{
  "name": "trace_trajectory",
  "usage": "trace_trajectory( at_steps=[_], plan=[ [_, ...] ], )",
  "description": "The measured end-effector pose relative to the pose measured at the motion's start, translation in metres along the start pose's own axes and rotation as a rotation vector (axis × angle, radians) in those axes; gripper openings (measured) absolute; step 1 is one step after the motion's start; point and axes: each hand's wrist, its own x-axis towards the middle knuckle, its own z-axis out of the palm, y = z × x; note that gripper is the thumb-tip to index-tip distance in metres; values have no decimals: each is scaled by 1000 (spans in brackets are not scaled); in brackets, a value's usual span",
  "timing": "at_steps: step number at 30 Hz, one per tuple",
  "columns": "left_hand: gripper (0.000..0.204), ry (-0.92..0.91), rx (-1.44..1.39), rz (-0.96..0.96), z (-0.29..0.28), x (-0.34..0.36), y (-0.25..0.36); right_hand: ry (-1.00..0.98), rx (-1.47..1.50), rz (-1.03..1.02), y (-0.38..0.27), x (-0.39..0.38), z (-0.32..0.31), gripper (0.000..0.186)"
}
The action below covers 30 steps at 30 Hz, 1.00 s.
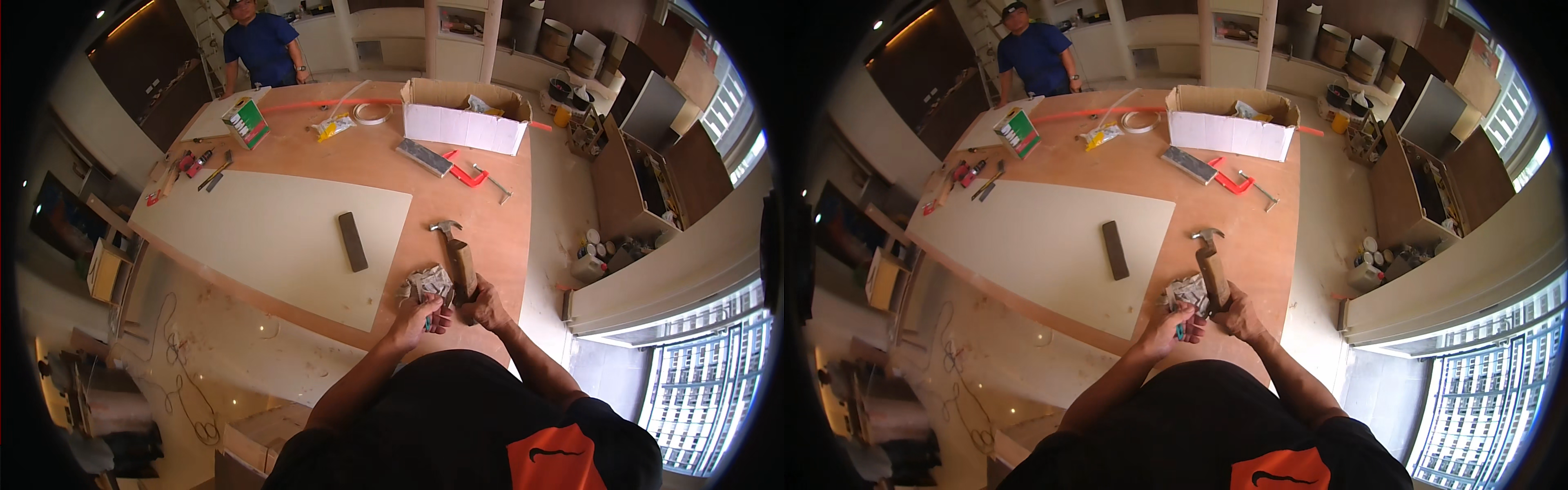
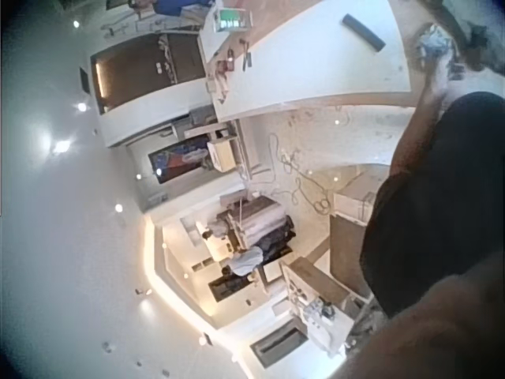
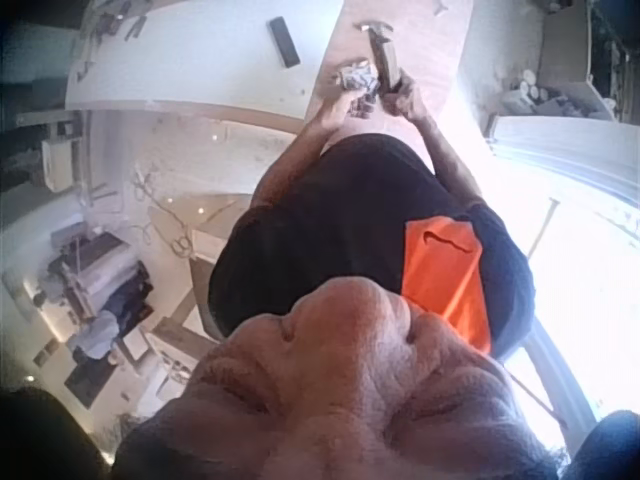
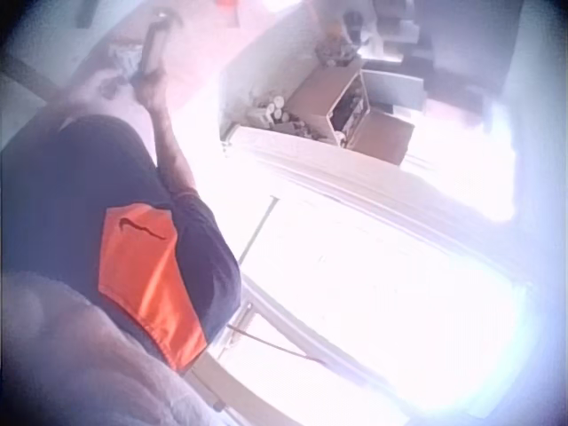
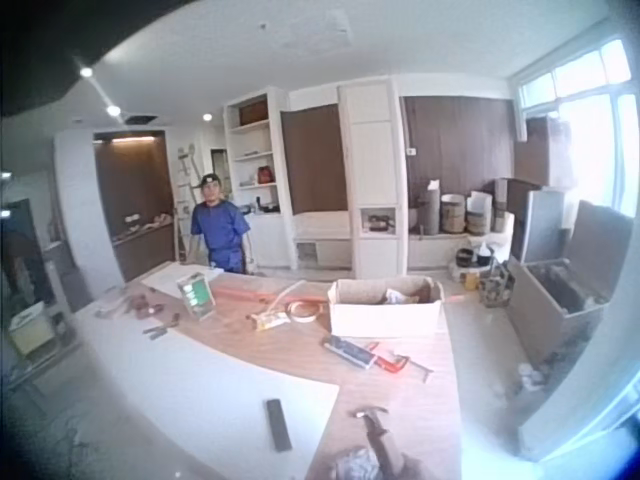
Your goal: The person cleans a wooden hand plane by using a small metal blade to scrape off old residue from the wooden body and the metal iron. They wipe the components with a cloth, use a hammer to tap the assembly together, and move the plane across a wooden surface.
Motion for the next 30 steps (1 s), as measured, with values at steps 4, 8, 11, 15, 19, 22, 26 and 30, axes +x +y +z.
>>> trace_trajectory(
  at_steps=[4, 8, 11, 15, 19, 22, 26, 30],
  plan=[
    [20, 55, 59, 17, 18, -6, -8, -17, -43, -128, -4, -4, 11, 82],
    [15, 78, -55, 10, 10, 5, -20, -8, -377, -315, -27, -5, 10, 88],
    [10, 114, -18, 48, 13, 8, -23, 4, -517, -422, -33, -6, 12, 88],
    [9, 197, -26, -5, 13, 8, -24, -27, -514, -349, -20, -7, 13, 86],
    [11, 96, -239, -102, 12, 2, -28, -44, -487, -286, -31, -10, 11, 86],
    [18, 26, -311, -127, 16, -4, -22, -151, -10, -26, -19, -9, -5, 77],
    [18, -5, -292, -167, 7, 1, -28, -81, 333, -57, -30, -13, 2, 58],
    [19, 105, -186, -264, 0, 5, -38, 51, 173, -39, -39, -8, -33, 54]
  ],
)
